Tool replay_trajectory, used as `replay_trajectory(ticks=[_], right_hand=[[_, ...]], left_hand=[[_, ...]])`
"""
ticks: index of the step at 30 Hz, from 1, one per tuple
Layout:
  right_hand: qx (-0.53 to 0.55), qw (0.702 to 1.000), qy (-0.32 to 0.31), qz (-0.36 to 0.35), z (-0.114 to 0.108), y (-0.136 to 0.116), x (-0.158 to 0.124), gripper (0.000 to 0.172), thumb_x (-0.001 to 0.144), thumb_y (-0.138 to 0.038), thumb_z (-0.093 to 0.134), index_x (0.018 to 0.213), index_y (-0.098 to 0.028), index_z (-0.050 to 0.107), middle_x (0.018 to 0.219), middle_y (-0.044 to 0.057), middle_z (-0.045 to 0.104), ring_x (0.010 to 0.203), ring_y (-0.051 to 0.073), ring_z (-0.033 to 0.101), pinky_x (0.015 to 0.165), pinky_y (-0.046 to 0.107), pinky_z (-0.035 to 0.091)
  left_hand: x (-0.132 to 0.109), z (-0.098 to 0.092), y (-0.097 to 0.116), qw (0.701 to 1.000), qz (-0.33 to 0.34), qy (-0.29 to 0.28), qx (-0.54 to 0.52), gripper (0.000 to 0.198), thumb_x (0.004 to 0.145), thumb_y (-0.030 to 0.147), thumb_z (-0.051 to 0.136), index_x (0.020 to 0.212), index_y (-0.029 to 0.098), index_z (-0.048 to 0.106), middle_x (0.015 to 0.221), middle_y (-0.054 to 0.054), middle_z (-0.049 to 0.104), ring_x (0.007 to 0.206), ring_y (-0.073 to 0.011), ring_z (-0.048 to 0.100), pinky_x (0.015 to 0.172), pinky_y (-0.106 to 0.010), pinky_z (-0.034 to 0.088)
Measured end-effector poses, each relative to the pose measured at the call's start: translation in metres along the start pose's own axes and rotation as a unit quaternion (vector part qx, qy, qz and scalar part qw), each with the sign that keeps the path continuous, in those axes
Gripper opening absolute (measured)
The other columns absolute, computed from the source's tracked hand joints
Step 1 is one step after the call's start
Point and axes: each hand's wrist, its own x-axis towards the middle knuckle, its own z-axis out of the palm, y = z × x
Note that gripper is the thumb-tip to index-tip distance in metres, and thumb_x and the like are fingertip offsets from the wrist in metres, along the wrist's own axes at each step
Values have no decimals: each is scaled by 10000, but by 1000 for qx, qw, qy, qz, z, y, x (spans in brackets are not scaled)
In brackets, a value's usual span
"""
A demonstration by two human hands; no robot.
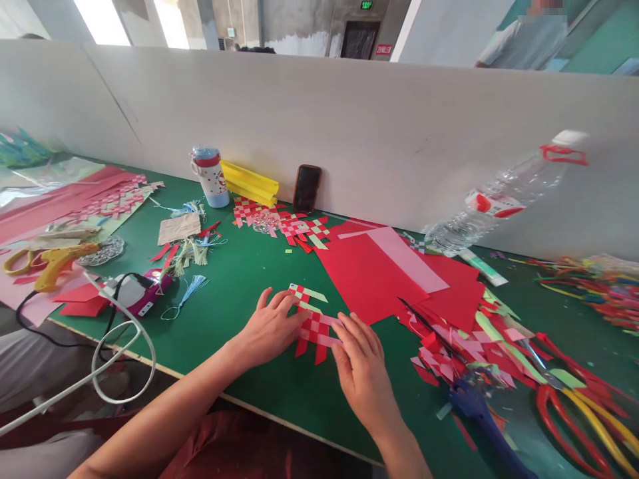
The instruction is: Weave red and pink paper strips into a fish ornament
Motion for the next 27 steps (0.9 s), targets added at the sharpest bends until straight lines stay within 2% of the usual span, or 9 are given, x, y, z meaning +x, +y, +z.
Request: replay_trajectory(ticks=[5,10,17,20,23,27], right_hand=[[-7,999,33,42,-16,21,-26,325,977,-277,464,1291,-230,537,1340,96,576,1288,269,470,1020,502,447],[6,996,63,58,-20,29,-52,319,977,-287,467,1286,-242,535,1297,98,584,1253,269,492,996,499,477],[37,990,115,75,-18,31,-59,284,980,-318,470,1234,-226,560,1215,115,611,1178,266,541,943,486,512],[59,985,128,96,-18,34,-61,267,982,-328,466,1201,-226,580,1199,115,618,1155,261,558,938,483,515],[83,980,143,112,-18,34,-64,255,979,-323,467,1168,-221,606,1180,113,634,1129,254,578,930,467,517],[96,976,152,122,-17,34,-66,262,973,-345,471,1138,-216,630,1153,113,654,1093,253,596,909,456,525]], left_hand=[[4,2,1,1000,-3,-10,13,279,955,301,486,1217,283,579,1296,-115,497,1304,-300,402,1093,-621,245],[4,0,3,1000,-9,-10,9,295,953,277,483,1230,289,585,1284,-103,498,1297,-290,402,1097,-599,244],[4,1,-2,1000,-9,15,-17,320,981,296,426,1263,306,576,1283,-82,515,1266,-253,432,1091,-526,290],[-6,0,-12,997,-43,55,-26,309,988,308,402,1241,272,576,1286,-81,529,1259,-242,441,1072,-486,327],[-26,-2,-25,988,-112,102,-40,260,964,315,434,1156,250,596,1225,-71,577,1204,-233,485,1056,-458,346],[-61,-1,-36,965,-203,158,-51,139,904,326,470,850,223,546,888,-46,607,938,-236,558,871,-391,446]])
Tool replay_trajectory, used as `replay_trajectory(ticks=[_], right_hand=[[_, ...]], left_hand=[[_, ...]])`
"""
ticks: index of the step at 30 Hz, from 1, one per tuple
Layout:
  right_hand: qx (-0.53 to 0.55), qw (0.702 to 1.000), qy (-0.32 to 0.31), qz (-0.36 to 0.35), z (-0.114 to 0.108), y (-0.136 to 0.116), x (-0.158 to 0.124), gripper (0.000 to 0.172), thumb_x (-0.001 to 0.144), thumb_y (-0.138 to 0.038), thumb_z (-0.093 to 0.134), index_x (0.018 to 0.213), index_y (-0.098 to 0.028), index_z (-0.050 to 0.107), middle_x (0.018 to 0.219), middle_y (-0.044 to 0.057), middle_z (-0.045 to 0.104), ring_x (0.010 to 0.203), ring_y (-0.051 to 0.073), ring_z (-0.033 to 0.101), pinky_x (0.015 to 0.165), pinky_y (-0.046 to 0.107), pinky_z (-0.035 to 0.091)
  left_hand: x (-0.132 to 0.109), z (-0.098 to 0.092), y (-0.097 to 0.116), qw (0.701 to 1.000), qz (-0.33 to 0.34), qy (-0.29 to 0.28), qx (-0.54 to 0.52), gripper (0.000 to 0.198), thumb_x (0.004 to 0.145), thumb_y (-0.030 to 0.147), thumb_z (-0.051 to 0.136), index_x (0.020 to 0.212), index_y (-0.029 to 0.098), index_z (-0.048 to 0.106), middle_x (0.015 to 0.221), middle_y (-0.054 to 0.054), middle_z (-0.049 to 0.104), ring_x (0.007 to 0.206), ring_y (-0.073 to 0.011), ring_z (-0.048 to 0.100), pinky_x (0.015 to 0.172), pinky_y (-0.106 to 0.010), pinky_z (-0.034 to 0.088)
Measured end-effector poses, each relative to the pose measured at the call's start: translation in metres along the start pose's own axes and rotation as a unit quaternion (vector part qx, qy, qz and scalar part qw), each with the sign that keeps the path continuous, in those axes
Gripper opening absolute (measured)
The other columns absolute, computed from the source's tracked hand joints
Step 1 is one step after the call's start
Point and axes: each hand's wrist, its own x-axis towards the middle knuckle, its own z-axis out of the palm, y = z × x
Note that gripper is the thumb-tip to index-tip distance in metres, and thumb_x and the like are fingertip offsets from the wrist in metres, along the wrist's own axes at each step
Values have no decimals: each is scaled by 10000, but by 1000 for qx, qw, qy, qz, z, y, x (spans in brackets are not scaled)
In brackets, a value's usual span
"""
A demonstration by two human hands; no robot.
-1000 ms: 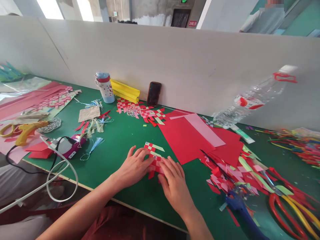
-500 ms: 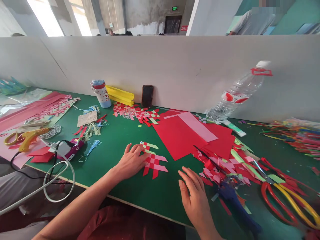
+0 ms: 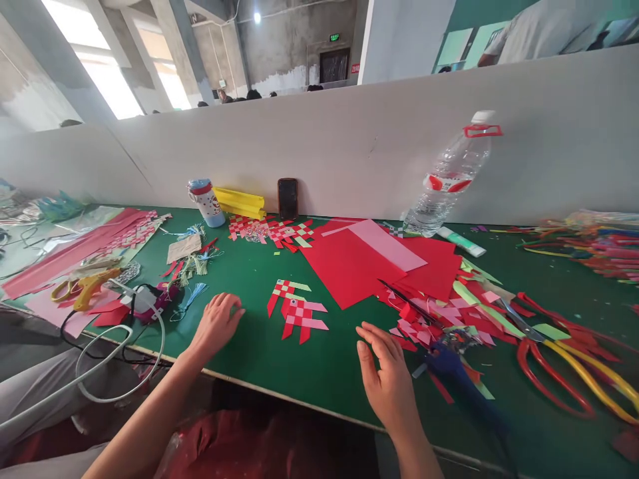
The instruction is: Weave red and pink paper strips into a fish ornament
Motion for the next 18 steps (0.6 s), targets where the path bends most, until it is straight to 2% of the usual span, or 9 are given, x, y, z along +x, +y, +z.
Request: replay_trajectory(ticks=[3,6,13,18], right_hand=[[7,1000,-3,-10,1,0,0,264,973,-351,472,1132,-213,631,1133,112,662,1080,249,603,908,450,530],[13,1000,-5,-13,1,-1,0,264,975,-346,467,1132,-210,629,1124,112,668,1067,245,610,905,447,535],[11,1000,5,-13,2,0,-2,270,974,-348,453,1109,-210,643,1096,112,685,1039,243,631,897,452,542],[3,1000,0,-11,2,0,-2,280,970,-358,451,1101,-213,652,1081,108,696,1022,239,643,890,441,548]], left_hand=[[-20,-1,-7,998,-44,38,-14,245,896,363,434,693,236,383,688,4,488,721,-199,502,713,-322,429],[-35,4,-5,993,-82,65,-49,281,891,370,409,672,239,291,612,43,371,600,-162,405,608,-280,359],[-51,16,11,970,-130,80,-188,181,819,297,469,727,238,324,610,73,311,544,-125,303,551,-243,288],[-48,15,22,929,-155,66,-328,216,860,323,436,746,246,269,609,83,239,524,-114,269,507,-220,283]])
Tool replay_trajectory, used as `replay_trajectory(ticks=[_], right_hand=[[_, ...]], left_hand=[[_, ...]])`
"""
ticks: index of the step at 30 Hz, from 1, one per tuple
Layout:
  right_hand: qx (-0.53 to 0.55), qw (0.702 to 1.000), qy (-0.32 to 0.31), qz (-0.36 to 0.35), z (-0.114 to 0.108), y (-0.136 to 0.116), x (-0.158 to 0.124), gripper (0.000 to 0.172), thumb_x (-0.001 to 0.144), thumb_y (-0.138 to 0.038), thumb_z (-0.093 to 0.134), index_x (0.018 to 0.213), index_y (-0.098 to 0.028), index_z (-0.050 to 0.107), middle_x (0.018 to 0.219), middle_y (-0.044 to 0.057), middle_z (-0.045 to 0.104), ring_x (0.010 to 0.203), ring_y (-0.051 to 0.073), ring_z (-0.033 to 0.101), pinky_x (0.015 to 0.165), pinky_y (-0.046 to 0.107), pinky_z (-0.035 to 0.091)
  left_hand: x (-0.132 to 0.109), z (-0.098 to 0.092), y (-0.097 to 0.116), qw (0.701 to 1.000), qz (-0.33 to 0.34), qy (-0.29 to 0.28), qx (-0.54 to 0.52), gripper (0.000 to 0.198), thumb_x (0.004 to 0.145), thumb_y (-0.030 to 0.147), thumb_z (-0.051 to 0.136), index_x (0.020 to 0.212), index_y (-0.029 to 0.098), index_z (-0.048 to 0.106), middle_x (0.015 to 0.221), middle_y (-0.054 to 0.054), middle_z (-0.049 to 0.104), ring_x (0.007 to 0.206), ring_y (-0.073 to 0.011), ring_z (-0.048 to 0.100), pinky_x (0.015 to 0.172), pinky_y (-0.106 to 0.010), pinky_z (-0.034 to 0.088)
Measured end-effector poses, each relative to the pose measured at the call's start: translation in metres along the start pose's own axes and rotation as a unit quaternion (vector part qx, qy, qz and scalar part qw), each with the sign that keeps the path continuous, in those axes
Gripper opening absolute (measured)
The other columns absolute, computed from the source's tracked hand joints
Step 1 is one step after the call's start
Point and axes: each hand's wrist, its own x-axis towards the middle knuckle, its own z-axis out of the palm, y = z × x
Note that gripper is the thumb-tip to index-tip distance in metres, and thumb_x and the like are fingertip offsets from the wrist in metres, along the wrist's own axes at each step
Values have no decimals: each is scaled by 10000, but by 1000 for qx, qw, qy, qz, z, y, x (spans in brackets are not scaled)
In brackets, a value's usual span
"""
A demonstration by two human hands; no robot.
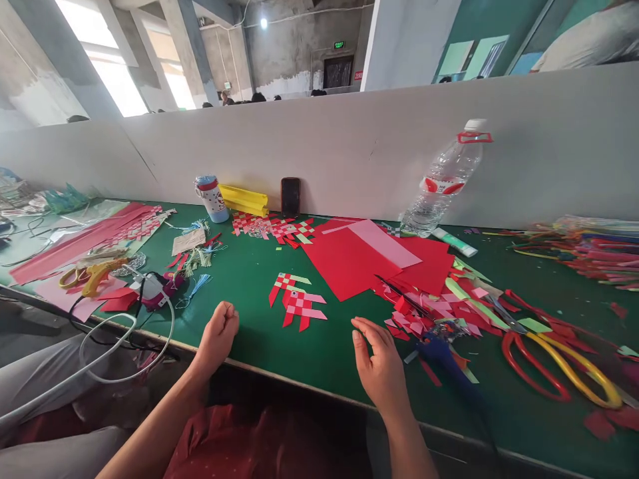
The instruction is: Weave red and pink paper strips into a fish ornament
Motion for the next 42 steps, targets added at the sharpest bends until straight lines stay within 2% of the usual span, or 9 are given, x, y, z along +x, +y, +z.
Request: replay_trajectory(ticks=[6,12,25,28,30,32,35,38,42], right_hand=[[-15,1000,-6,-5,1,0,0,281,967,-365,455,1066,-204,663,1029,107,711,974,235,658,853,422,561],[-29,999,-14,-12,1,0,0,298,970,-380,442,1055,-205,667,1019,105,715,958,235,662,848,424,560],[-57,998,-32,-18,1,1,0,298,974,-389,448,1080,-200,653,1020,101,712,961,230,658,850,410,554],[-61,997,-34,-21,0,2,0,306,973,-403,446,1071,-202,655,1019,102,714,952,232,661,844,412,553],[-62,997,-30,-21,0,2,1,323,973,-417,441,1060,-193,657,1015,110,713,953,239,659,836,416,554],[-63,997,-27,-20,0,2,1,333,974,-424,436,1053,-188,657,1009,114,712,952,243,659,826,417,554],[-65,997,-28,-17,-1,1,1,317,974,-413,444,1053,-193,658,1005,109,712,939,239,663,817,409,556],[-66,997,-29,-14,-3,-1,2,298,976,-396,447,1043,-200,661,995,103,713,924,233,666,806,401,559],[-65,997,-31,-14,-3,-2,2,284,977,-382,452,1049,-200,658,999,100,711,935,230,662,814,395,556]], left_hand=[[2,8,6,991,-35,-37,-126,368,887,399,495,710,240,214,571,94,244,501,-94,285,506,-215,314],[-1,9,2,987,-50,-50,-145,556,834,481,605,585,222,180,484,73,280,479,-85,306,499,-231,289],[16,4,17,992,-45,-97,-65,599,934,591,319,459,227,289,395,32,341,425,-116,429,522,-269,391],[42,8,20,994,-23,-105,-3,405,885,527,465,632,212,478,589,-3,570,624,-165,592,634,-289,468],[63,18,24,992,1,-121,44,317,770,461,644,940,203,574,976,-63,683,932,-228,643,807,-340,494],[81,33,27,986,25,-142,89,645,687,426,729,1244,198,499,1326,-127,565,1235,-297,519,998,-412,423],[97,59,31,971,54,-184,145,949,633,422,776,1439,190,333,1530,-155,348,1431,-338,276,1145,-458,260],[100,77,30,957,59,-208,195,1007,662,437,749,1496,210,234,1586,-161,227,1478,-358,122,1169,-531,148],[98,82,26,943,52,-220,244,1015,699,452,712,1516,208,161,1586,-169,219,1483,-335,120,1172,-543,104]])
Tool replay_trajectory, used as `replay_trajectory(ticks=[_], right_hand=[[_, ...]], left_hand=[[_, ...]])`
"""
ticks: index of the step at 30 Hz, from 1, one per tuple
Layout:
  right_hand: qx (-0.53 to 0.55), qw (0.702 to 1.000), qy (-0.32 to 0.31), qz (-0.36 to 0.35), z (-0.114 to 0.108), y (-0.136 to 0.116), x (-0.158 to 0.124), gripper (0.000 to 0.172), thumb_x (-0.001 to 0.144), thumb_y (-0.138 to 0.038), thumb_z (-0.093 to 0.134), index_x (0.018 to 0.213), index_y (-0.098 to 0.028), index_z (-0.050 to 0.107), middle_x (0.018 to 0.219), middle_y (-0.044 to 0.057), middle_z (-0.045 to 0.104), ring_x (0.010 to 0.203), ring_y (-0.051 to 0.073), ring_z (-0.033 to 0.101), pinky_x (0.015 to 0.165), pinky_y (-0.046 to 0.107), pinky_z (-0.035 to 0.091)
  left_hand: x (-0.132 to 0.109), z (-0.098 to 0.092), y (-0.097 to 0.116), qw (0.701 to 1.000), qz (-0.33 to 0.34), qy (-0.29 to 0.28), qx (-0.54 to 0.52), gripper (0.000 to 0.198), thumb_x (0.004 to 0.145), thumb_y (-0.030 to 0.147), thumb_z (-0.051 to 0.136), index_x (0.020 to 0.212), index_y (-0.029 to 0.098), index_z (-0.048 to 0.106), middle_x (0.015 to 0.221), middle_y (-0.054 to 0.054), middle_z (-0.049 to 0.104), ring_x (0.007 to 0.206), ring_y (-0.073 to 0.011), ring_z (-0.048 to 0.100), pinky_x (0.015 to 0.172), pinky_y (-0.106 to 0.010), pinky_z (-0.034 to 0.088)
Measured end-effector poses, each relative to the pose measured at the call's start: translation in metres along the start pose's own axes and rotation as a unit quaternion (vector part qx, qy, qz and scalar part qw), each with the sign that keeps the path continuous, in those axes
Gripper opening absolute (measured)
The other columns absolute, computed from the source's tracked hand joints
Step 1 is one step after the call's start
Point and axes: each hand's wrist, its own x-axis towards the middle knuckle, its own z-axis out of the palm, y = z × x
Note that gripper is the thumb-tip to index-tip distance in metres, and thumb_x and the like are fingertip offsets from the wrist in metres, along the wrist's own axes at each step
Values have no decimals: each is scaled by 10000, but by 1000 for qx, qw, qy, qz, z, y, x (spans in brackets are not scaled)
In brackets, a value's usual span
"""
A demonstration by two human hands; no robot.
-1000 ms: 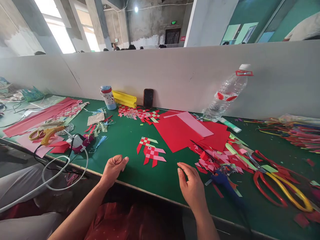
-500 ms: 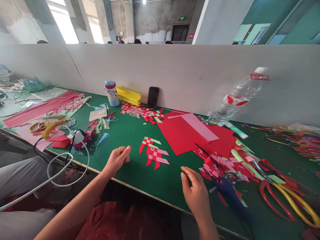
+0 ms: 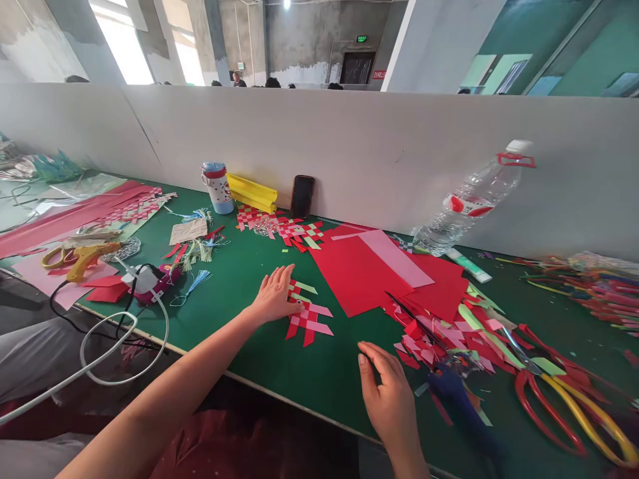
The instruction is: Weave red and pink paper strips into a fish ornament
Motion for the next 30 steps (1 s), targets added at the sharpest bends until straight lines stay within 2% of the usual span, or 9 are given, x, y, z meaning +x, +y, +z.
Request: replay_trajectory(ticks=[6,14,20,25,30], right_hand=[[-7,1000,-9,-14,-1,0,0,269,979,-368,457,1072,-199,644,1002,99,707,933,222,662,800,377,560],[-29,999,-1,-36,0,5,1,269,981,-380,449,1069,-208,636,988,86,716,898,214,683,771,362,575],[-29,999,-8,-32,-1,7,3,266,974,-399,452,1059,-227,636,974,84,724,870,225,699,740,362,586],[-32,999,-11,-37,-2,6,4,247,972,-386,457,1063,-235,630,974,91,727,862,235,703,728,371,592],[-43,998,-17,-44,-1,7,5,250,979,-380,447,1068,-227,624,973,89,722,870,228,697,740,368,591]], left_hand=[[13,-17,-19,998,-44,18,47,1026,719,459,692,1520,222,97,1582,-164,227,1480,-346,118,1154,-585,105],[51,-54,-73,985,-127,71,87,1009,747,556,659,1513,211,100,1572,-209,222,1469,-370,145,1125,-593,175],[69,-67,-90,984,-133,67,95,1025,728,611,660,1515,223,130,1567,-207,242,1465,-392,139,1108,-599,192],[69,-65,-95,990,-100,32,94,881,796,618,570,1506,253,197,1556,-163,305,1455,-376,192,1119,-604,144],[71,-72,-100,991,-91,15,96,626,942,520,341,1492,234,250,1526,-156,369,1418,-319,310,1114,-548,212]])
